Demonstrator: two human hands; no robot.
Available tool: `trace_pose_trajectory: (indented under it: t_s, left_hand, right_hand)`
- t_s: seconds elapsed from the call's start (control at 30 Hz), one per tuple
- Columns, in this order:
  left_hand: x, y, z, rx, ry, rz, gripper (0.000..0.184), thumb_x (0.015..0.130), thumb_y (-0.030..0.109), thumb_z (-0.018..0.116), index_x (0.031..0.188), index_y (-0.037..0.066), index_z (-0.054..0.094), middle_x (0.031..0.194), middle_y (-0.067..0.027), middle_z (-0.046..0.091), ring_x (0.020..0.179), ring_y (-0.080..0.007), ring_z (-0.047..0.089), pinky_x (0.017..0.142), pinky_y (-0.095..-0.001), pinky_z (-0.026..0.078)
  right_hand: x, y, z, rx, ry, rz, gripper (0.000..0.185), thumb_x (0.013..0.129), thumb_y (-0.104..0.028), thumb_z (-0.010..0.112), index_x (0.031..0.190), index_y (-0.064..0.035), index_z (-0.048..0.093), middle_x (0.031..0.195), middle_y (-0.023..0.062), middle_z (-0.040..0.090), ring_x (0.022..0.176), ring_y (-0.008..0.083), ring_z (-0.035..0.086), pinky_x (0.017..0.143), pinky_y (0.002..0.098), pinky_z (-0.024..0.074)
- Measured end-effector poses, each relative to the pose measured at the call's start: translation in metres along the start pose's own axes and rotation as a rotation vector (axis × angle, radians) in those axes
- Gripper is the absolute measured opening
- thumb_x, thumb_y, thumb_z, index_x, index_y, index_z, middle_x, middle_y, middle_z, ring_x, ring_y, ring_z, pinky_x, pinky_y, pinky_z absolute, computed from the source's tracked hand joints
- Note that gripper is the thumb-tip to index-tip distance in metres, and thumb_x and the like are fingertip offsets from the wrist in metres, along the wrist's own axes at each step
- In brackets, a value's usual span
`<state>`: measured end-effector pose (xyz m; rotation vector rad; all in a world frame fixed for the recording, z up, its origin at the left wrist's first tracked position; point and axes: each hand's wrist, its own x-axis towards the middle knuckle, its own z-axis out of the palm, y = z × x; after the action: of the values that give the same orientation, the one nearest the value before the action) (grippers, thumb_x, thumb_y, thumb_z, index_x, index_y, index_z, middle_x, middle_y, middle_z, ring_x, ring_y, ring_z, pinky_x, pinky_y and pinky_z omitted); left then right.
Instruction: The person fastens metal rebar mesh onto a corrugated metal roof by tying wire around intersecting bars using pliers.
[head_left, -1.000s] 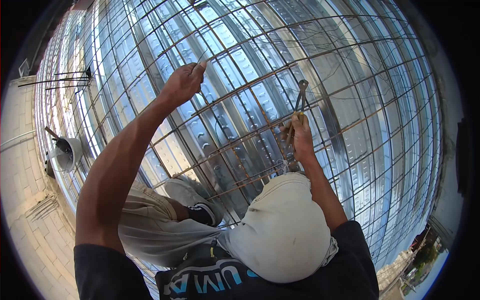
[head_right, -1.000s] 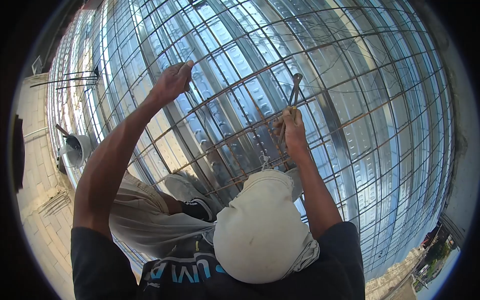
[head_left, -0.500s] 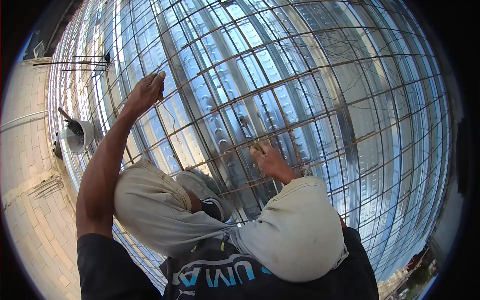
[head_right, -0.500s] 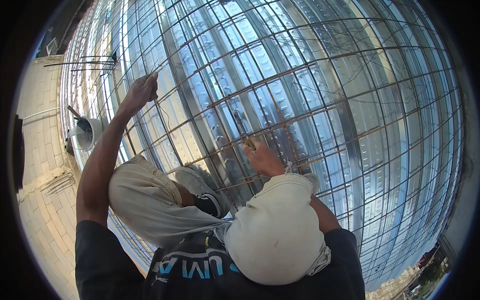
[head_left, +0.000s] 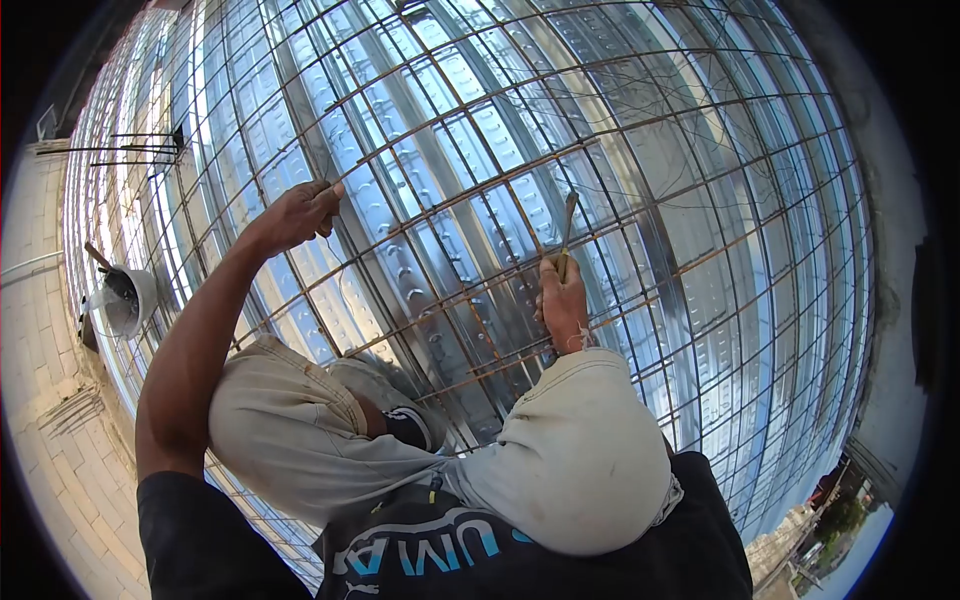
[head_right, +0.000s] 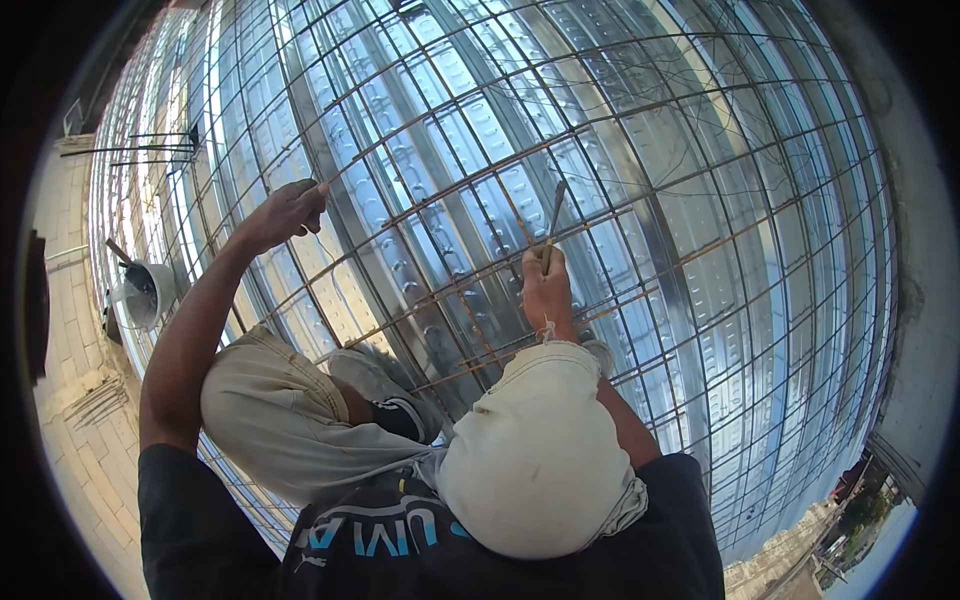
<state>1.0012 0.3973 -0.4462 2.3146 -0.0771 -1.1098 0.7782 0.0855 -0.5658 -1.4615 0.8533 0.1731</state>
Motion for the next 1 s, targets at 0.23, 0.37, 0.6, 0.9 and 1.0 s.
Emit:
trace_pose_trajectory:
  t_s: [0.23,0.37,0.6,0.9,1.0]
  left_hand:
    - [-0.001,0.002,0.001,0.064,-0.025,0.053,0.056,0.1,0.053,0.04,0.093,0.001,0.059,0.074,-0.0064,0.059,0.07,-0.0149,0.058,0.065,-0.0308,0.048]
    - [0.006,-0.009,0.003,-0.009,-0.067,0.02,0.058,0.1,0.054,0.037,0.094,0.001,0.06,0.077,-0.0085,0.061,0.074,-0.0179,0.062,0.065,-0.0332,0.051]
    - [0.002,0.031,0.019,-0.366,-0.301,-0.035,0.063,0.099,0.057,0.035,0.118,0.001,0.057,0.097,-0.0153,0.061,0.094,-0.0268,0.066,0.088,-0.0392,0.056]
    - [0.008,0.082,0.059,-0.355,-0.492,0.378,0.064,0.101,0.056,0.03,0.143,0.009,0.042,0.104,-0.0163,0.061,0.11,-0.0285,0.058,0.095,-0.0391,0.047]
    - [-0.001,0.087,0.052,-0.386,-0.521,0.361,0.063,0.101,0.054,0.031,0.146,0.009,0.038,0.113,-0.018,0.059,0.116,-0.0317,0.056,0.102,-0.0419,0.044]
  right_hand:
    - [0.005,0.003,0.011,-0.503,-0.177,-0.367,0.027,0.09,-0.023,0.062,0.105,-0.001,0.058,0.085,0.0131,0.059,0.08,0.0258,0.06,0.076,0.0389,0.0482]
    - [0.023,-0.027,0.003,-0.722,-0.023,-0.44,0.036,0.083,-0.02,0.071,0.112,-0.0005,0.06,0.104,0.0211,0.06,0.097,0.0352,0.06,0.085,0.0418,0.0476]
    - [0.052,-0.046,-0.019,-0.902,0.173,-0.79,0.043,0.087,-0.021,0.069,0.122,0.0018,0.056,0.111,0.0195,0.06,0.102,0.0343,0.06,0.09,0.0424,0.0473]
    - [-0.028,-0.106,0.058,0.126,-0.655,-0.021,0.037,0.099,-0.034,0.054,0.122,-0.0042,0.054,0.071,-0.0006,0.052,0.057,0.0088,0.048,0.054,0.0262,0.042]
    - [-0.021,-0.09,0.049,0.446,-0.68,0.182,0.028,0.1,-0.031,0.052,0.117,-0.009,0.054,0.06,-0.005,0.035,0.048,0.0063,0.033,0.046,0.0247,0.0319]
